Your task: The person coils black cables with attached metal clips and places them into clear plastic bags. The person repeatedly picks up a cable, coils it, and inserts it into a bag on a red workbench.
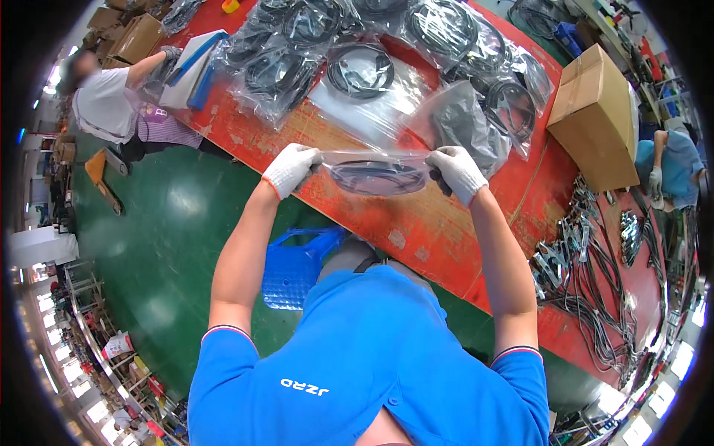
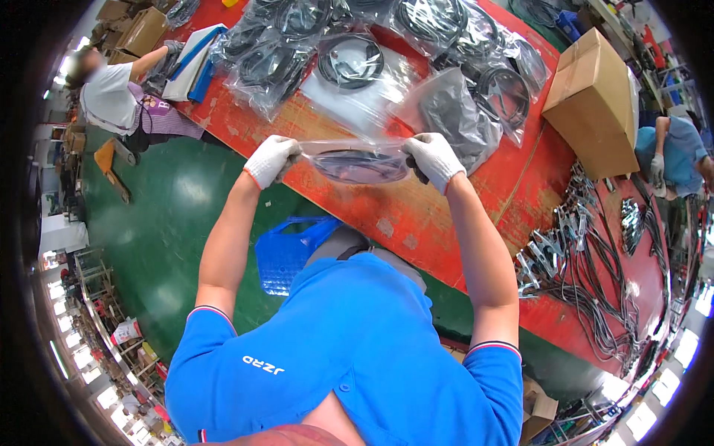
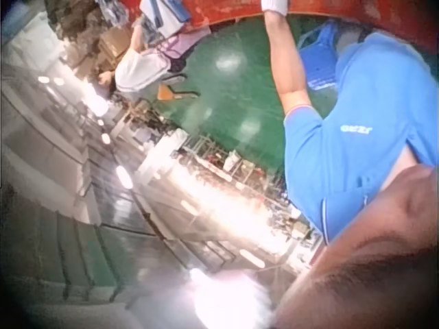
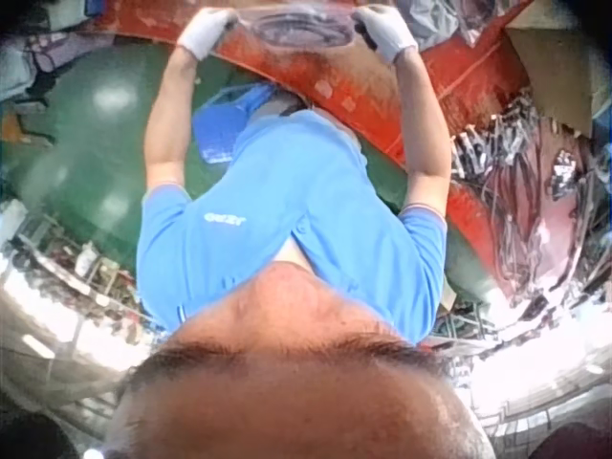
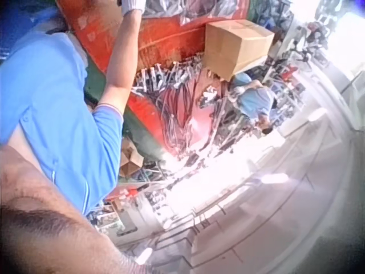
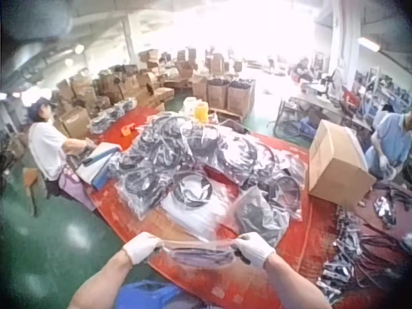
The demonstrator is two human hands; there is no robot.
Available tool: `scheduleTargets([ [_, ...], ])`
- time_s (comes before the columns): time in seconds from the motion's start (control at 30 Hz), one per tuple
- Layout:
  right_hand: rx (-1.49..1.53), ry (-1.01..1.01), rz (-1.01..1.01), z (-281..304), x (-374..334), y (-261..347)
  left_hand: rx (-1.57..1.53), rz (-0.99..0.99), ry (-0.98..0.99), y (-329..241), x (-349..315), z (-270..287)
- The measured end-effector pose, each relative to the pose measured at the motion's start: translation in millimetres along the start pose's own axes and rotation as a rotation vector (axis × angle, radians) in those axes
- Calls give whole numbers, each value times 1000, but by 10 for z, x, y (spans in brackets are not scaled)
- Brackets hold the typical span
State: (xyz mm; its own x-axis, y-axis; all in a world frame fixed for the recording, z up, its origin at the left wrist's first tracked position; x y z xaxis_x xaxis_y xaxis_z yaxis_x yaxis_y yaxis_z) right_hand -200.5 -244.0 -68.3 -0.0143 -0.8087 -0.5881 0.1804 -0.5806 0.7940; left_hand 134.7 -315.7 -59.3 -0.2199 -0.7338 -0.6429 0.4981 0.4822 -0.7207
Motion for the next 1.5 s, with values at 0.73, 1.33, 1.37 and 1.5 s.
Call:
scheduleTargets([
  [0.73, -180, -92, 372, -836, 2148, 2437, 14, -264, -655, -1040, 1295, 2637],
  [1.33, -471, 17, -69, -1294, 655, -1881, 106, -95, -865, 1702, 1547, 1274],
  [1.37, -445, -45, -157, -965, 340, -2238, 88, -58, -737, 1986, 1585, 930],
  [1.5, -500, -523, -372, 657, -1140, -3489, -57, -232, -345, 1747, 1432, -1031],
])
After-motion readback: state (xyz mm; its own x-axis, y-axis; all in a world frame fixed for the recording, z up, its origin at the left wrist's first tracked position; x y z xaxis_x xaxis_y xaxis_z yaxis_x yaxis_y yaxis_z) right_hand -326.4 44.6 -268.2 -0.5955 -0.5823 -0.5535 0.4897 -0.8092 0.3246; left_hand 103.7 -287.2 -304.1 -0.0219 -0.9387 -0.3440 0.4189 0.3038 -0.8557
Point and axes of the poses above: each hand's wrist, its own x-axis towards the middle knuckle, its own z-axis out of the back of the hand, y = z × x, the point moved 8 cm from there along x, towards the middle knuckle, and after that the axes turned 3 degrees about -x, right-handed, at the moved point
